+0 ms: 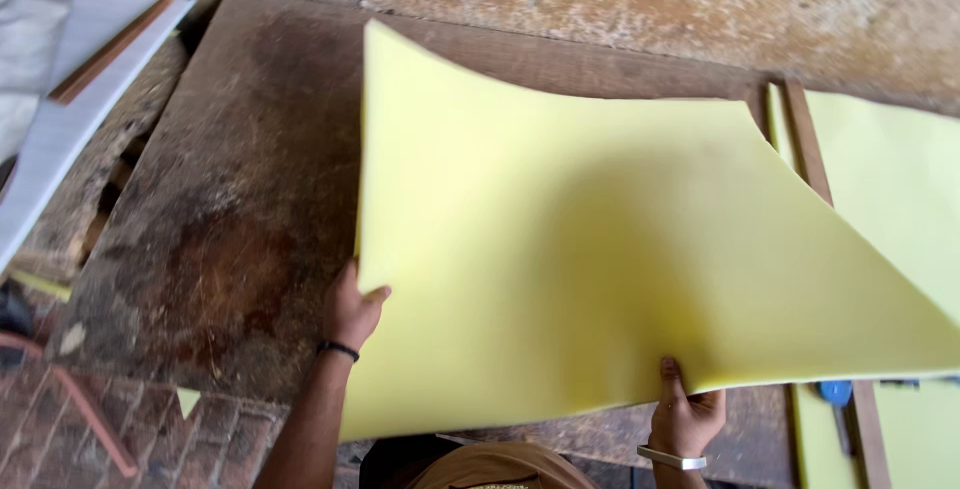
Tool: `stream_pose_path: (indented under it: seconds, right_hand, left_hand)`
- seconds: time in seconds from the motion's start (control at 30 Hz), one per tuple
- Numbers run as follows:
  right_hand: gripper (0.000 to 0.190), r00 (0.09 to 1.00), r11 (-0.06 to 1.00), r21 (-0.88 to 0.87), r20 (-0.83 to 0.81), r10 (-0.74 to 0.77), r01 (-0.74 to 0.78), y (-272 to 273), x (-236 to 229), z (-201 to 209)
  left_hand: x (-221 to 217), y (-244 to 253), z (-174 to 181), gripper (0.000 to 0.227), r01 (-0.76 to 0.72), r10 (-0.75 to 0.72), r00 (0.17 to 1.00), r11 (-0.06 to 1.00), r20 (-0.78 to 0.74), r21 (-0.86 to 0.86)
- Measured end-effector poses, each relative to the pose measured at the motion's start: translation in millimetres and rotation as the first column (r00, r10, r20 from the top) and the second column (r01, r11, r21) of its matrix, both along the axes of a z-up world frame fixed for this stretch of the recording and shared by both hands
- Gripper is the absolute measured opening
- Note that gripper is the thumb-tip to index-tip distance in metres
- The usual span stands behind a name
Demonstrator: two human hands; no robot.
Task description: The person measures a large yellow foam sheet with a tape measure and a metal ruler, then uses a long wooden straightedge and a utility knife to cut the foam into rectangular pieces. The person removes the cut strips and sets them aside.
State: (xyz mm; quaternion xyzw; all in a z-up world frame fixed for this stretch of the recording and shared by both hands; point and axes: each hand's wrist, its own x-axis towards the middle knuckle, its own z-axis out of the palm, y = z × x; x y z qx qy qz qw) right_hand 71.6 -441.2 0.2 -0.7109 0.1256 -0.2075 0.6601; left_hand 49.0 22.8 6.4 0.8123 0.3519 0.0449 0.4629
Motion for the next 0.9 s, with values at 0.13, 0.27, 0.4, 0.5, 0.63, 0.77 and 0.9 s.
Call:
stream_pose_path:
  seconds: [0.13,0.27,0.4,0.5,0.63,0.77,0.9]
  right_hand:
    - [0.027,0.947,0.975,0.085,-0.27,-0.174,0.203,50,-50,-37]
    - [0.034,0.748,0.884,0.323,-0.662,-0.044,0.338,123,-104,-96]
    - [0.056,0.743,0.88,0.334,-0.668,-0.032,0.338,169,-132,-151]
    - [0.072,0.62,0.804,-0.452,-0.518,-0.589,0.386,168,-127,-168]
    - [0.063,0.648,0.903,-0.078,-0.67,-0.361,0.422,159,-153,-154]
    - [0.055,0.69,0.886,0.011,-0.632,-0.354,0.464,174,-139,-103]
    - [0.032,0.691,0.826,0.232,-0.682,-0.238,0.513,191,-127,-61]
  left_hand:
    - [28,76,-9,0.054,0.122,-0.121,0.989,0.993,0.081,-0.008]
    - [39,190,-50,0.052,0.131,-0.11,0.989,0.965,0.102,-0.226]
    - [19,268,-121,0.05,0.133,-0.123,0.991,0.949,0.052,-0.286]
    - [17,284,-158,0.055,0.157,-0.151,0.978,0.987,0.141,-0.03]
    - [-29,284,-167,0.042,0.121,-0.117,0.99,0.991,-0.08,0.051]
    - [-49,266,-140,0.042,0.073,-0.071,0.988,0.997,-0.134,0.007]
    - [-43,263,-104,0.032,0.172,-0.211,0.965,0.958,-0.156,-0.23]
